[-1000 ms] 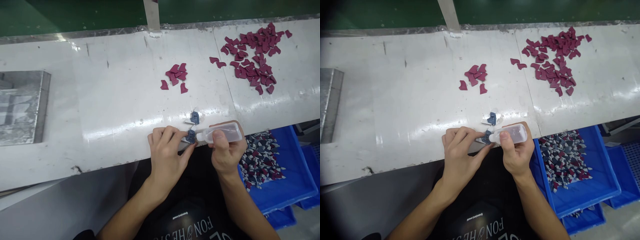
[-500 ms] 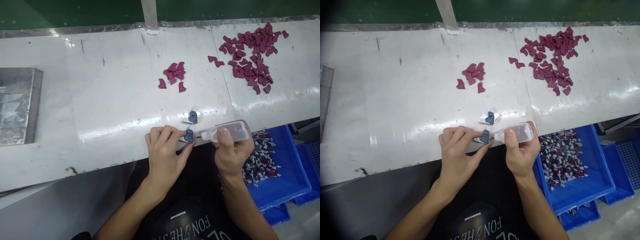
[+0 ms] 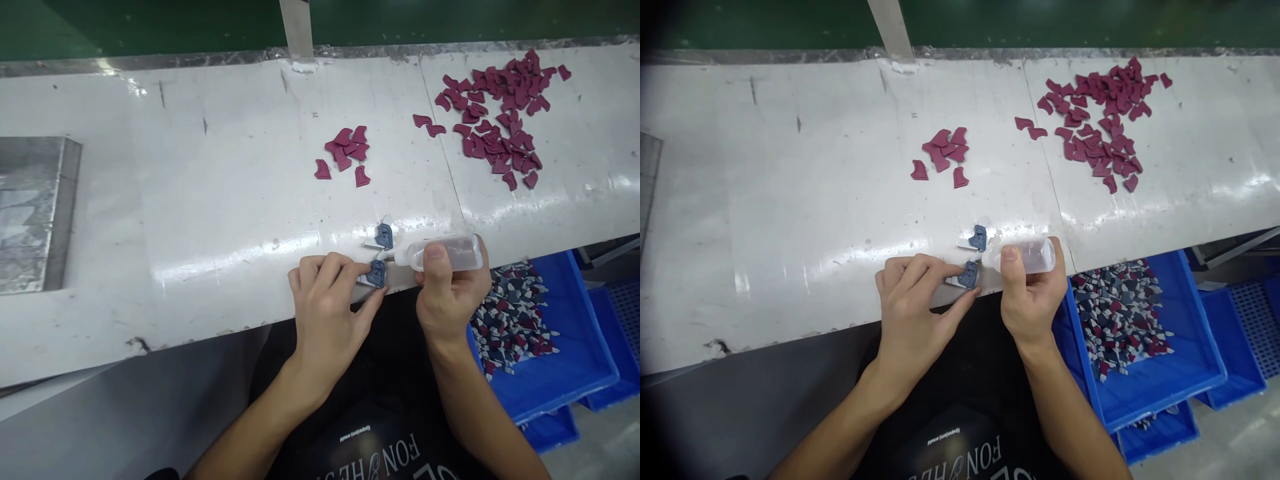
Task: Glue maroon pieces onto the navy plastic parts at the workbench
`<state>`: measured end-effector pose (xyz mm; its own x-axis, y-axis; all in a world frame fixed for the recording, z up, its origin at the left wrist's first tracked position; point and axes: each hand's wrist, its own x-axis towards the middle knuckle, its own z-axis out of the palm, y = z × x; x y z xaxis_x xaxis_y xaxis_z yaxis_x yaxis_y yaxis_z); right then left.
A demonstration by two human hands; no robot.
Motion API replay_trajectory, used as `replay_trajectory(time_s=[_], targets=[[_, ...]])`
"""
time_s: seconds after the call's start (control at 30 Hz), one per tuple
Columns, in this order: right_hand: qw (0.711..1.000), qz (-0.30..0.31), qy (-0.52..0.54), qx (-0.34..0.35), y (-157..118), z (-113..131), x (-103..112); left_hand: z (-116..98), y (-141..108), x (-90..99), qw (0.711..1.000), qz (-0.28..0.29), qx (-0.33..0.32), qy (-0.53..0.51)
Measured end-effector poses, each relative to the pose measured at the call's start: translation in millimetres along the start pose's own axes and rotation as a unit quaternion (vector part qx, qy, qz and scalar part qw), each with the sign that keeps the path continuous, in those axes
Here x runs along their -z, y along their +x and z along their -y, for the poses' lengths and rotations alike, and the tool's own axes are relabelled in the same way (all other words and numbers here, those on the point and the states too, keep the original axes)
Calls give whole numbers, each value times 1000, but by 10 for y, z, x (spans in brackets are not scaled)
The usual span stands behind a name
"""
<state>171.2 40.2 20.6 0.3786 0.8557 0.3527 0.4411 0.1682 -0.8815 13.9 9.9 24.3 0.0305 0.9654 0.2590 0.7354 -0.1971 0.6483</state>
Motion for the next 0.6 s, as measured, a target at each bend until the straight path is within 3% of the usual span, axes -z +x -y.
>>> replay_trajectory(time_s=[0.6], targets=[[999, 23, 30, 36, -16, -29, 40, -10, 2, -41, 1000, -21, 4, 5]])
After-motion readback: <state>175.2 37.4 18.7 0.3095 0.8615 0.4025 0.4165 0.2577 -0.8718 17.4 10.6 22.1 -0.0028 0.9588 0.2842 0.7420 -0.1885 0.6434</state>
